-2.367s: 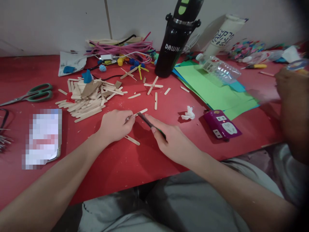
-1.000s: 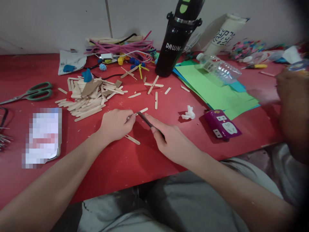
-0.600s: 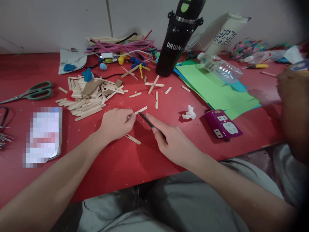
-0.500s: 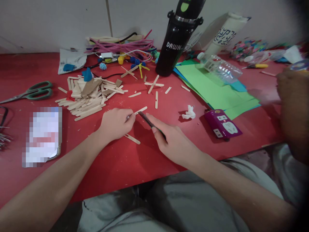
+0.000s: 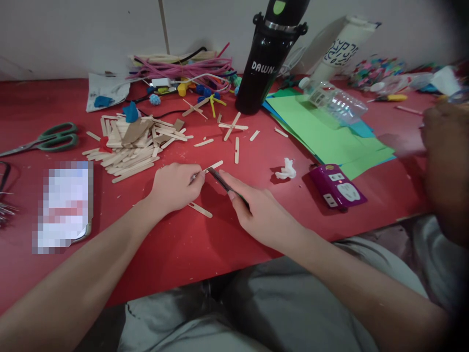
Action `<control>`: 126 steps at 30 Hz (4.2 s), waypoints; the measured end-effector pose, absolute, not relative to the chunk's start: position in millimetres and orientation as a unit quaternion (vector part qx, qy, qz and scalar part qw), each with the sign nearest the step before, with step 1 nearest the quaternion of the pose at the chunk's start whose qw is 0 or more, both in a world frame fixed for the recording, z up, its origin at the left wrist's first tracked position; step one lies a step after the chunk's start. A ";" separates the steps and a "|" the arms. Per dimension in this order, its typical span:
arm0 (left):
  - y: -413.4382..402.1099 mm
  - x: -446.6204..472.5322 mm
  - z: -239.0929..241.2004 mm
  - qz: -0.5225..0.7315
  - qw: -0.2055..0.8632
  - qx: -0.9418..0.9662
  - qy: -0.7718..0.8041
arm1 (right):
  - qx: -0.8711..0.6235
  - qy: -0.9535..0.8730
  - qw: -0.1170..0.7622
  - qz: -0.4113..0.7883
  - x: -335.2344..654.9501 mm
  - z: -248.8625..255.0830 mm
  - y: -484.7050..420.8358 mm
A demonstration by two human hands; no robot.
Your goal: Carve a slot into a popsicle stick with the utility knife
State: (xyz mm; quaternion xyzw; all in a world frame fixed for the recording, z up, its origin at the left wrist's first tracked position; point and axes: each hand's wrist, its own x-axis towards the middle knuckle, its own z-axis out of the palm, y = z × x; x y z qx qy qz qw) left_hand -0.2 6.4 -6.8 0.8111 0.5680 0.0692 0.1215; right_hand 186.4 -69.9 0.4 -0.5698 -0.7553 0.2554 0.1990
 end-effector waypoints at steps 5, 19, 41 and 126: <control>6.0 -0.4 -7.1 0.064 0.116 0.813 0.567 | -0.568 -0.761 0.182 0.256 185.7 1.1 -68.9; 6.7 -0.9 -4.2 0.063 0.129 0.816 0.560 | -0.562 -0.776 0.143 0.249 182.6 5.4 -69.5; 7.6 -1.8 -3.5 0.059 0.141 0.815 0.559 | -0.569 -0.760 0.196 0.248 186.2 0.7 -69.7; 6.7 -2.1 -5.4 0.057 0.133 0.813 0.563 | -0.564 -0.771 0.167 0.243 186.0 1.5 -68.3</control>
